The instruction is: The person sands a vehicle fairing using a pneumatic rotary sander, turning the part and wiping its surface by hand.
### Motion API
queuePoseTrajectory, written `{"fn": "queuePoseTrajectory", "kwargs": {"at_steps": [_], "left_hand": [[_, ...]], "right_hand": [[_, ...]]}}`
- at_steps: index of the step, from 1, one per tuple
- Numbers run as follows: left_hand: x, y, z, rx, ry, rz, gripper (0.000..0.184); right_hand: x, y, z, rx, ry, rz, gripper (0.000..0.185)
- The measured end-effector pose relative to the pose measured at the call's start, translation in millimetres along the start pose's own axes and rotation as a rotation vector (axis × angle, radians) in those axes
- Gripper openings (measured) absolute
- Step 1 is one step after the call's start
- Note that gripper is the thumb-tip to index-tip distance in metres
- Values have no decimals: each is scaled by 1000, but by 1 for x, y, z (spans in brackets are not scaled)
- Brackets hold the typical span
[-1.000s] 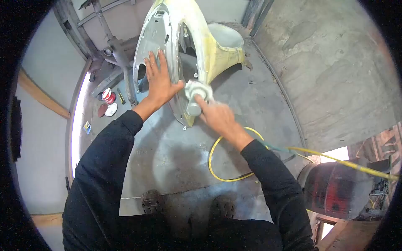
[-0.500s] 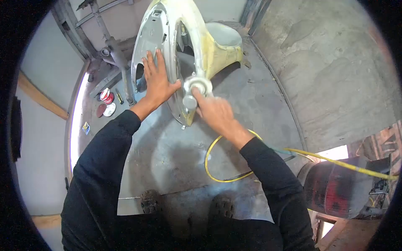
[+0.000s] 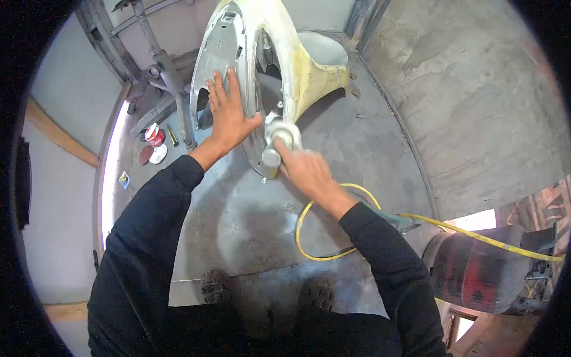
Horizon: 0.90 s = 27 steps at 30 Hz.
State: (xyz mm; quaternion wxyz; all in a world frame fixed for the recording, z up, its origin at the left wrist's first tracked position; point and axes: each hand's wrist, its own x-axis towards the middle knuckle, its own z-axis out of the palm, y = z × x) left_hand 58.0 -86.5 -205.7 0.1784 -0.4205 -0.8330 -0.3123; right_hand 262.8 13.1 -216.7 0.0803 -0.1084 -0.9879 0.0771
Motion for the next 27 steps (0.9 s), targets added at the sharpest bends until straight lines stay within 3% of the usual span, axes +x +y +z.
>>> {"fn": "queuePoseTrajectory", "kwargs": {"at_steps": [5, 7, 11, 17, 20, 27], "left_hand": [[0, 2, 0, 36, 7, 13, 124], [-3, 2, 0, 51, 31, 74, 123], [-20, 12, 9, 237, -39, 455, 107], [-61, 32, 35, 490, -281, 552, 94], [-75, 23, 45, 511, -312, 622, 93], [-121, 18, 41, 503, -612, 667, 102]], "right_hand": [[-32, 13, 36, 79, 2, -93, 59], [-40, 18, 23, 101, -10, -28, 66], [-47, 42, 3, 97, 87, 102, 71], [-47, 67, -23, 212, 306, 216, 68], [-50, 66, -27, 240, 268, 269, 66], [-50, 60, -14, 225, 234, 224, 65]]}}
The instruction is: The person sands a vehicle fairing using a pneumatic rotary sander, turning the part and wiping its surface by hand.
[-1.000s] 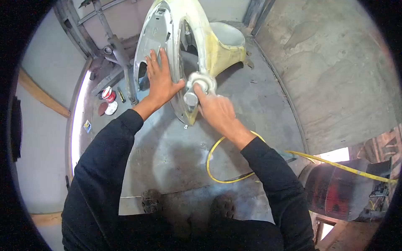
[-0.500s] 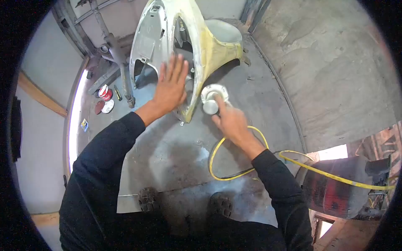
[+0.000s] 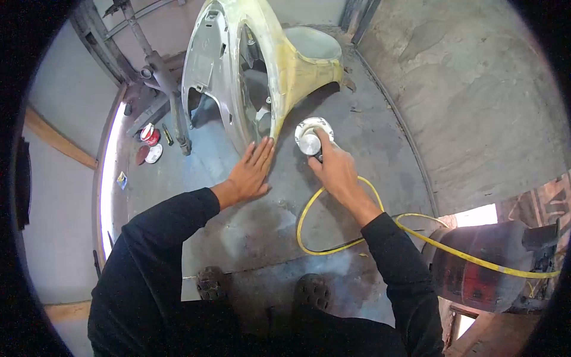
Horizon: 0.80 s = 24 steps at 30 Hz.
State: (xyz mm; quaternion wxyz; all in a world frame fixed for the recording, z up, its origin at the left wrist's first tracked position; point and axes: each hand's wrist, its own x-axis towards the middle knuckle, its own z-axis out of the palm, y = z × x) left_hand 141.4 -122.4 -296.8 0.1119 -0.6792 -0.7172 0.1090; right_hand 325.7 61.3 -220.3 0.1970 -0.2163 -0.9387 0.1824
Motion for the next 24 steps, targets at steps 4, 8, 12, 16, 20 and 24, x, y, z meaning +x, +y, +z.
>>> {"fn": "queuePoseTrajectory", "kwargs": {"at_steps": [4, 8, 12, 16, 20, 24], "left_hand": [[-8, -4, 2, -15, 14, 53, 104], [0, -16, -12, -20, 31, 17, 102], [7, -26, -14, -2, 101, 13, 99], [2, -22, -3, 149, 98, 135, 97], [-12, -21, 4, -79, 217, 175, 80], [-17, -46, -2, -492, 510, -63, 73]], "right_hand": [[1, -5, 8, -3, -25, -29, 66], [1, -8, 11, 11, -39, -35, 66], [0, -8, 15, -21, -27, -49, 68], [-2, -7, 18, -23, -2, -79, 70], [-3, -10, 20, -28, -26, -130, 73], [-1, -14, 32, -45, -63, -261, 74]]}}
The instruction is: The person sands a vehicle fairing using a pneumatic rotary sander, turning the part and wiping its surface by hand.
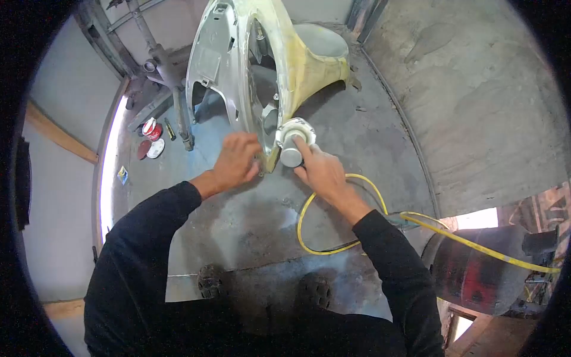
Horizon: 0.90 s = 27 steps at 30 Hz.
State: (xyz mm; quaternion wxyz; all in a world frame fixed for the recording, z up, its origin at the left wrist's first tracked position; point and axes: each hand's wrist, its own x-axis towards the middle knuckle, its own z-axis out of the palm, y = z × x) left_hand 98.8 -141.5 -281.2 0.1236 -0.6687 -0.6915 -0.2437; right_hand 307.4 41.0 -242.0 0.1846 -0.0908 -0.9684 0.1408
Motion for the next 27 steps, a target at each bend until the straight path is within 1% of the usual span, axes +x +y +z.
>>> {"fn": "queuePoseTrajectory", "kwargs": {"at_steps": [2, 3, 5, 8, 9, 10, 11, 12, 13, 15, 18, 21, 24, 25, 27], "left_hand": [[9, -6, -3, -60, 242, -436, 84], [18, -7, -5, -82, 310, -552, 89], [38, -6, -5, -124, 444, -783, 99], [48, -16, 9, -378, 443, -809, 104], [52, -7, -4, -511, 301, -853, 100], [54, -8, -4, -481, 274, -857, 97], [57, -8, -5, -452, 245, -862, 95], [56, -8, -5, -423, 211, -870, 92], [55, -10, -7, -441, 207, -822, 86], [56, -12, -6, -447, 197, -833, 84], [57, -13, -6, -437, 184, -835, 81], [57, -13, -10, -446, 182, -815, 81], [58, -14, -12, -435, 164, -834, 82], [58, -15, -12, -447, 157, -837, 82], [59, -16, -11, -463, 164, -834, 83]], "right_hand": [[3, -5, 8, -24, -42, -54, 73], [3, -8, 10, -39, -70, -70, 68], [3, -5, 22, -89, -135, -80, 71], [7, -7, 23, -142, -189, -104, 73], [9, -8, 22, -155, -190, -100, 73], [14, -8, 21, -168, -192, -99, 74], [17, -7, 18, -190, -140, -104, 74], [22, -8, 13, -179, -97, -107, 70], [29, -7, 7, -169, -52, -110, 65], [36, -5, 1, -124, 7, -108, 60], [27, -1, 13, -133, -43, -158, 60], [15, -1, 27, -146, -142, -171, 62], [19, 6, 19, -124, -76, -152, 64], [21, 7, 13, -146, -64, -95, 70], [26, 12, 0, -59, 38, -78, 73]]}}
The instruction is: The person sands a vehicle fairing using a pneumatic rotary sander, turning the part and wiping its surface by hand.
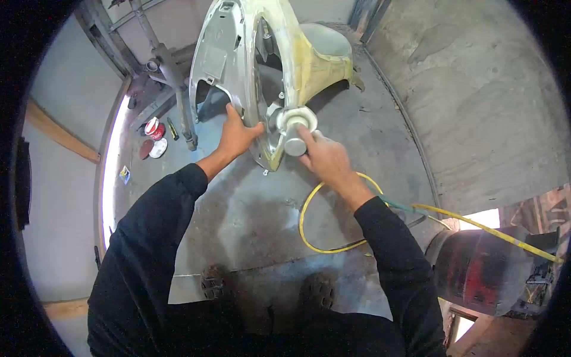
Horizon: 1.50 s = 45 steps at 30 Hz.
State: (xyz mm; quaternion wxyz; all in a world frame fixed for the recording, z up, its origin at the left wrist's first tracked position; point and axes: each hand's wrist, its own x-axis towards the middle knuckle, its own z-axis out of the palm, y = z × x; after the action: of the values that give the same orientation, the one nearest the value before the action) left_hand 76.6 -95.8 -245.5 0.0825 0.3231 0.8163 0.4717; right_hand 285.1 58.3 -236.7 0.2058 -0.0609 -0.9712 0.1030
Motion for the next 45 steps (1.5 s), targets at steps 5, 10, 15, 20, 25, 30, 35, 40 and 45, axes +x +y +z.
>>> {"fn": "queuePoseTrajectory", "kwargs": {"at_steps": [5, 10, 15, 20, 25, 30, 35, 40, 45], "left_hand": [[-4, 2, -3, 10, 40, -34, 82], [-1, 4, -15, -48, 12, 37, 84], [-9, 1, -13, -68, -5, 55, 85], [-19, -7, -8, 1, -19, 27, 92], [-21, 11, -12, 109, 259, 156, 105], [-11, 40, -13, 212, 371, -27, 129], [3, 55, -6, 36, 284, -89, 135], [8, 35, -5, 22, 215, -31, 126], [13, 26, -15, -60, 165, 105, 126]], "right_hand": [[-15, 14, -4, 100, 137, 135, 76], [-25, 12, -12, 207, 213, 232, 69], [-14, -1, -34, 315, 290, 352, 62], [-3, 0, -49, 440, 348, 371, 59], [2, -3, -56, 477, 338, 402, 58], [0, 8, -58, 424, 287, 445, 60], [2, 21, -75, 382, 271, 458, 61], [7, 22, -97, 518, 304, 563, 57], [6, 11, -107, 600, 303, 632, 58]]}}
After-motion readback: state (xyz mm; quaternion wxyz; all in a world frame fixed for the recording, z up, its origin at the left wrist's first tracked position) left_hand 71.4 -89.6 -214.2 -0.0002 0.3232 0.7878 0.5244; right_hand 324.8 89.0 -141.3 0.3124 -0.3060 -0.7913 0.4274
